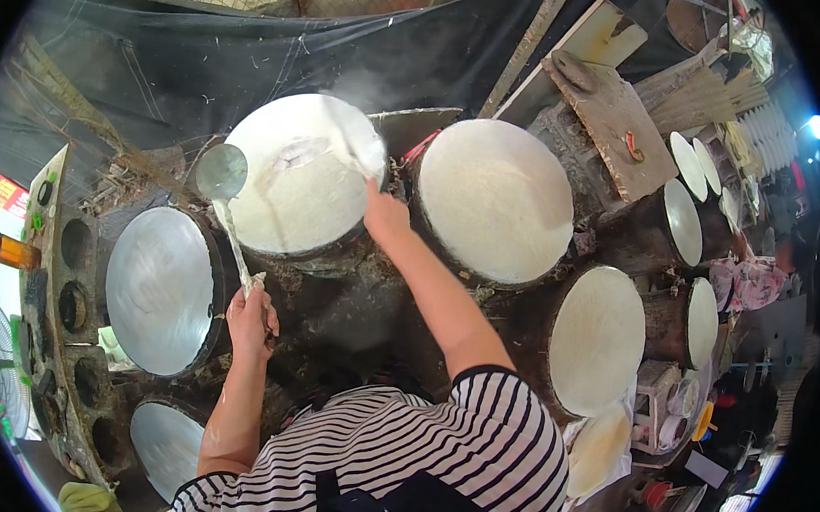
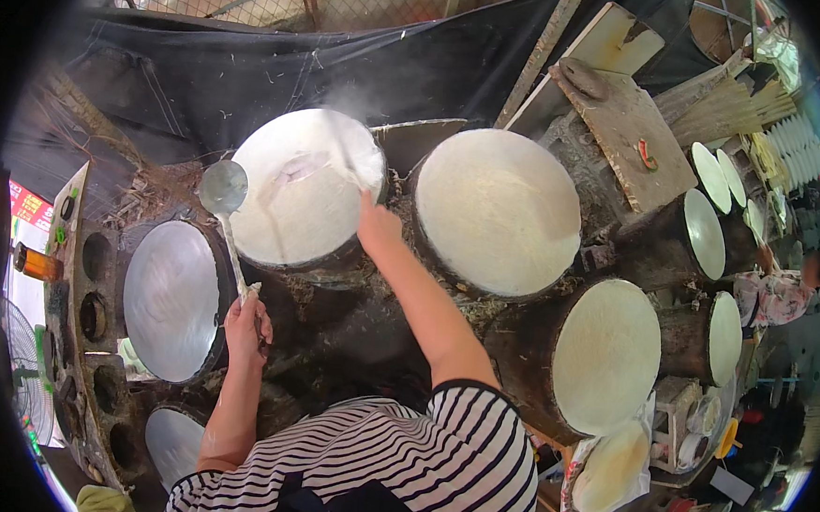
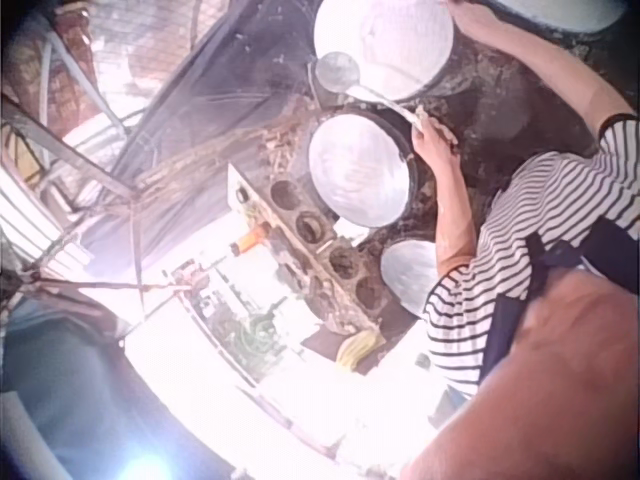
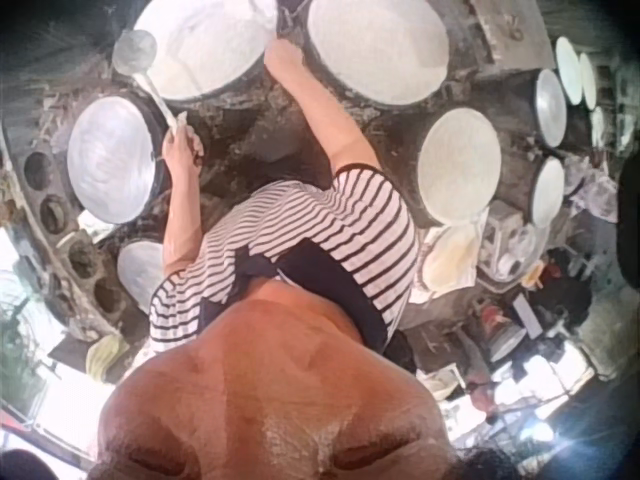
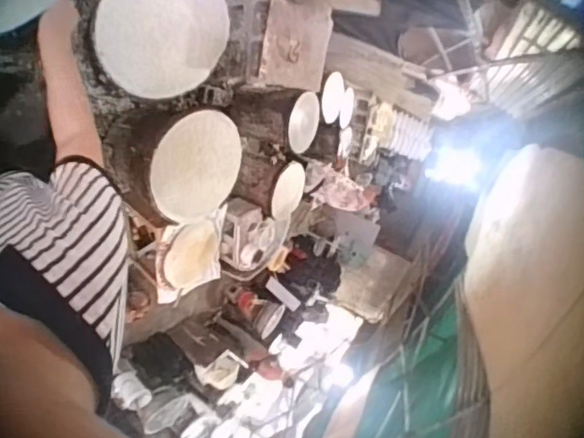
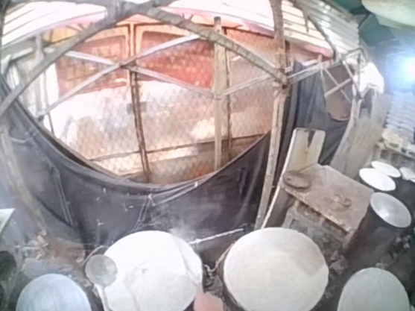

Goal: The person ladles batter from a large metal bowl onto several hot round pans, spreads it into thin crepes using a wooden spreader, and removes the cooked crepes to a stack. The process is repeated continuously across multiple pans.

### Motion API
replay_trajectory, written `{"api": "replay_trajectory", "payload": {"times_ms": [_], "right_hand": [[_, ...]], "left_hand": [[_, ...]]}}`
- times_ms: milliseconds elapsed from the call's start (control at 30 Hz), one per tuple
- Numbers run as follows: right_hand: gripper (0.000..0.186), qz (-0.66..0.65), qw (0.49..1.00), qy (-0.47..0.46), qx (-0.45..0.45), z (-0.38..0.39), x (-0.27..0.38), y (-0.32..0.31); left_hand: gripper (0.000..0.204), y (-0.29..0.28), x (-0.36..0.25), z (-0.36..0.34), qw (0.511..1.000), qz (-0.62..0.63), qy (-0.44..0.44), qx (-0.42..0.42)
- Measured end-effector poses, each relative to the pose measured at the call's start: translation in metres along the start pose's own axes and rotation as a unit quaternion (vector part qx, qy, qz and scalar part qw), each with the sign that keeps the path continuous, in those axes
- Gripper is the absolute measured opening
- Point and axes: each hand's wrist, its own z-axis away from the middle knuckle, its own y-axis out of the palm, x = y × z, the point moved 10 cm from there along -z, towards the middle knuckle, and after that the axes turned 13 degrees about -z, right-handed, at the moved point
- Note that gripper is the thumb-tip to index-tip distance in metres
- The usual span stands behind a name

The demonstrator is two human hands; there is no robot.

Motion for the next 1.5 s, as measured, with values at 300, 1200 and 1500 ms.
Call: {"api": "replay_trajectory", "payload": {"times_ms": [300,1200,1500], "right_hand": [[0.053,-0.040,0.991,0.126,-0.001,0.060,-0.014,0.002],[0.046,-0.153,0.988,0.006,-0.016,0.052,0.025,0.020],[0.051,-0.619,0.755,0.191,0.104,0.112,0.112,0.139]], "left_hand": [[0.024,0.007,0.001,-0.008,1.000,0.001,0.005,0.017],[0.040,-0.015,-0.032,-0.130,0.808,-0.448,0.354,-0.146],[0.026,-0.005,0.010,-0.121,0.912,-0.381,0.151,0.009]]}}
